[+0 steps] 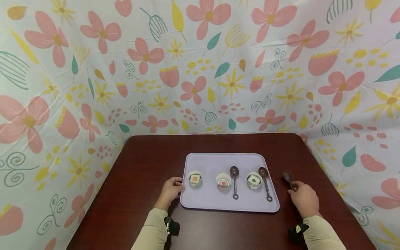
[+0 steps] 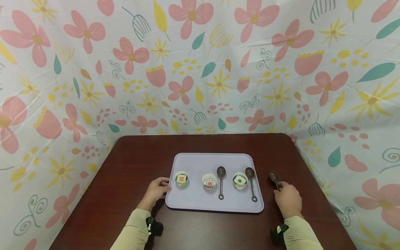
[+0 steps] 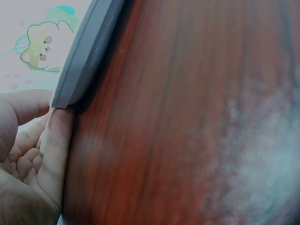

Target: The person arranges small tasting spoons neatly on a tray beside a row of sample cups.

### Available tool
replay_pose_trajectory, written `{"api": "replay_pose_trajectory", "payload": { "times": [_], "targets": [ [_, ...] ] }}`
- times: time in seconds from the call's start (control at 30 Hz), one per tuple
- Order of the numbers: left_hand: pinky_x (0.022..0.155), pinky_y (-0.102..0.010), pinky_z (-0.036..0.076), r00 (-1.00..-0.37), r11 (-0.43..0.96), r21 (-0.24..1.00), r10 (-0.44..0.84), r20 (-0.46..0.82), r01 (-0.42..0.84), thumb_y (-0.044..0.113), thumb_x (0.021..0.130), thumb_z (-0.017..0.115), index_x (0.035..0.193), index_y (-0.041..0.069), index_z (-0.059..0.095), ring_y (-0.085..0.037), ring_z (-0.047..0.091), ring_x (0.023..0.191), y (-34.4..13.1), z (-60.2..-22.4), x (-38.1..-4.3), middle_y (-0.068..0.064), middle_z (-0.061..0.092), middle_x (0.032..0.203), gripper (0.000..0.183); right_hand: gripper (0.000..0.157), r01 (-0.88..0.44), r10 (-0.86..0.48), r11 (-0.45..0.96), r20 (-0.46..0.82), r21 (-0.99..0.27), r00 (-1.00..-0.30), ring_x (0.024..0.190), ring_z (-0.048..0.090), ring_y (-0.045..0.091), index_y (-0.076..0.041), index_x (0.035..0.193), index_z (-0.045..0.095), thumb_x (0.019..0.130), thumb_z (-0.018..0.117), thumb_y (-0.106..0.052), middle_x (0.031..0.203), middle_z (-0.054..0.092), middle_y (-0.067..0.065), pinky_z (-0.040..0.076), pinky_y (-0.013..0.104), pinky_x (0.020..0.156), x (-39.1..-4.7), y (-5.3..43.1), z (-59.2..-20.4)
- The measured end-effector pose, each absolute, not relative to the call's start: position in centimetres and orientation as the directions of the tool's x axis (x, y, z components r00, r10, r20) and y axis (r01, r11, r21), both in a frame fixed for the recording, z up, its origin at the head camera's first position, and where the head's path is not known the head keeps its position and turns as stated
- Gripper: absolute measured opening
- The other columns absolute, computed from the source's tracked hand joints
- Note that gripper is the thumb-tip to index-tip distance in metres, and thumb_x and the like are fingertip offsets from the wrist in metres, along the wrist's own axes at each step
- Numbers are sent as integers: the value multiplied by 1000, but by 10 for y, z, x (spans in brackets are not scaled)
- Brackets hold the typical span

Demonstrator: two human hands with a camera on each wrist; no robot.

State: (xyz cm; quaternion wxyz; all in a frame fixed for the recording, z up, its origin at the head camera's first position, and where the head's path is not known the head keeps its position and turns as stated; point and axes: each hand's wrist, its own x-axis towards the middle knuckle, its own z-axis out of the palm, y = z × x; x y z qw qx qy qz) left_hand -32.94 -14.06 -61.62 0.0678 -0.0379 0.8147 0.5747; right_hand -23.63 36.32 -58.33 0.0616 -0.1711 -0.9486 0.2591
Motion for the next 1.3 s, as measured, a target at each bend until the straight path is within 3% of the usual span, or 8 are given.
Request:
{"api": "replay_pose_trajectory", "payload": {
  "times": [0.2,0.33,1.3],
  "targets": [
    [67,-41,60,-988,331,933,15,-157,-143,1,87,72,122,-1,65,-24,63,88,-140,-616,-330,-12,63,99,35,43,239,327,823,86,-514,-941,72,62,30,4,127,61,91,71,-17,96,68,19,47,43,55,-236,362,-581],
    [67,-41,60,-987,323,935,20,-159,-145,1,88,71,123,-2,65,-24,64,87,-140,-614,-328,-12,63,99,36,43,193,297,837,130,-511,-946,66,55,21,1,127,61,91,72,-19,89,66,10,41,36,53,-239,357,-577],
    [67,-41,60,-988,333,932,10,-156,-144,1,88,72,122,0,65,-23,64,88,-140,-614,-328,-11,64,100,35,40,-2,155,848,251,-531,-955,66,54,19,-4,128,64,91,73,-16,92,66,10,41,32,53,-262,281,-520]
  ]
}}
